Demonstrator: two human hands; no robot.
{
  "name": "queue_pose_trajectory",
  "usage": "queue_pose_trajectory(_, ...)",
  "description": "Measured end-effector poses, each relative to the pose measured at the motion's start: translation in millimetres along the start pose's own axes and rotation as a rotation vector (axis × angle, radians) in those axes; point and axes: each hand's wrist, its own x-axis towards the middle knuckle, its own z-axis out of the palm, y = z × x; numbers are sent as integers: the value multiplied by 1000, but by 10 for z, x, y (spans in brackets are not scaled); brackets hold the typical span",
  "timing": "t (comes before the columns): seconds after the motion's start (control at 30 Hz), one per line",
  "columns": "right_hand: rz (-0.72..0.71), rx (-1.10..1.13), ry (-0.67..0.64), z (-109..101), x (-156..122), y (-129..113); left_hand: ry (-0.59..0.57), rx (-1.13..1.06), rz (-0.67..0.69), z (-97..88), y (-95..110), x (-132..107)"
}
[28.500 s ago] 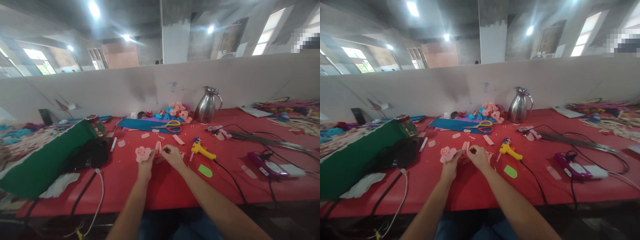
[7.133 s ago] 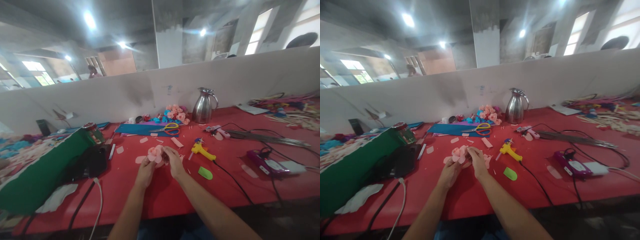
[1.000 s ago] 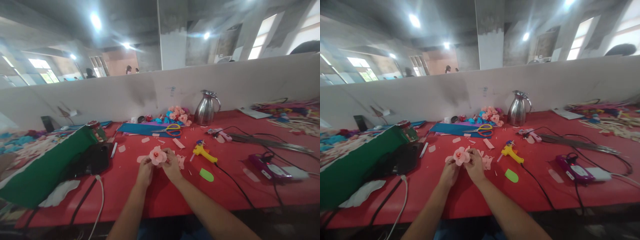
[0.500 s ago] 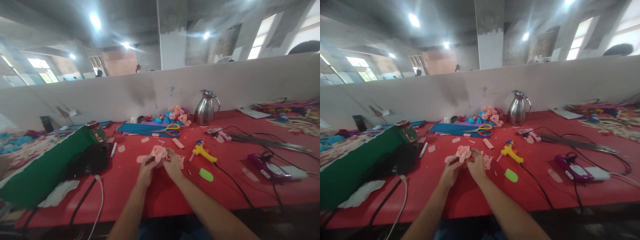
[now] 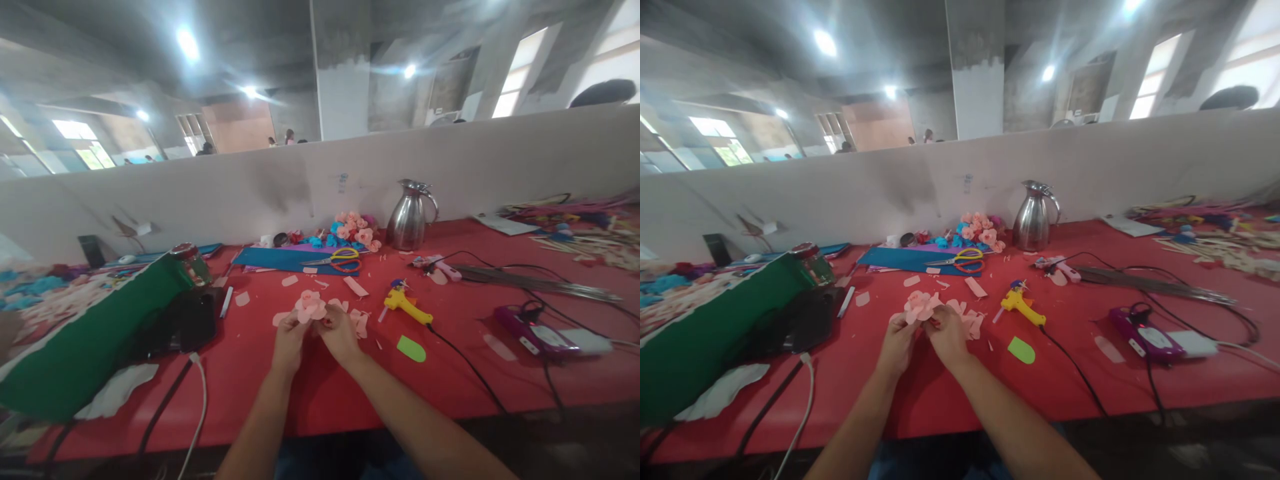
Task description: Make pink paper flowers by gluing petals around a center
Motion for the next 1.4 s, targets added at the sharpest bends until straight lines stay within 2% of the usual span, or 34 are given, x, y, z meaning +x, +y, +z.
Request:
queue_pose_trajectory(0.1,30,6,-26,10,-2,6,53,29,12,-16,-22,16)
queue_pose_trajectory(0.17,64,46,21,-1,-3,9,79,31,15,-19,-25,22)
queue_pose_trajectory(0.37,200,402,137,-139,20,-91,107,2,14,-8,1,18)
queue_pose_trajectory(0.5,193,569,143,-207,31,-176,109,-18,-4,14,14,13)
queue_pose_trajectory(0.63,99,614,131,-214,24,-221,116,-16,-4,40,32,11)
queue_pose_trajectory(0.73,82,632,94,-193,19,-223,91,-17,-6,47,51,5)
queue_pose_trajectory(0.83,139,661,44,-163,18,-205,39,-4,-21,43,71,0)
queue_pose_trajectory(1.0,161,700,79,-145,37,-181,-36,8,-41,47,89,-4)
queue_pose_trajectory(1.23,283,808,1,-140,37,-163,-13,-67,-93,73,111,-15)
queue_pose_trajectory(1.4,326,854,24,-137,39,-184,-19,-56,-99,83,132,-25)
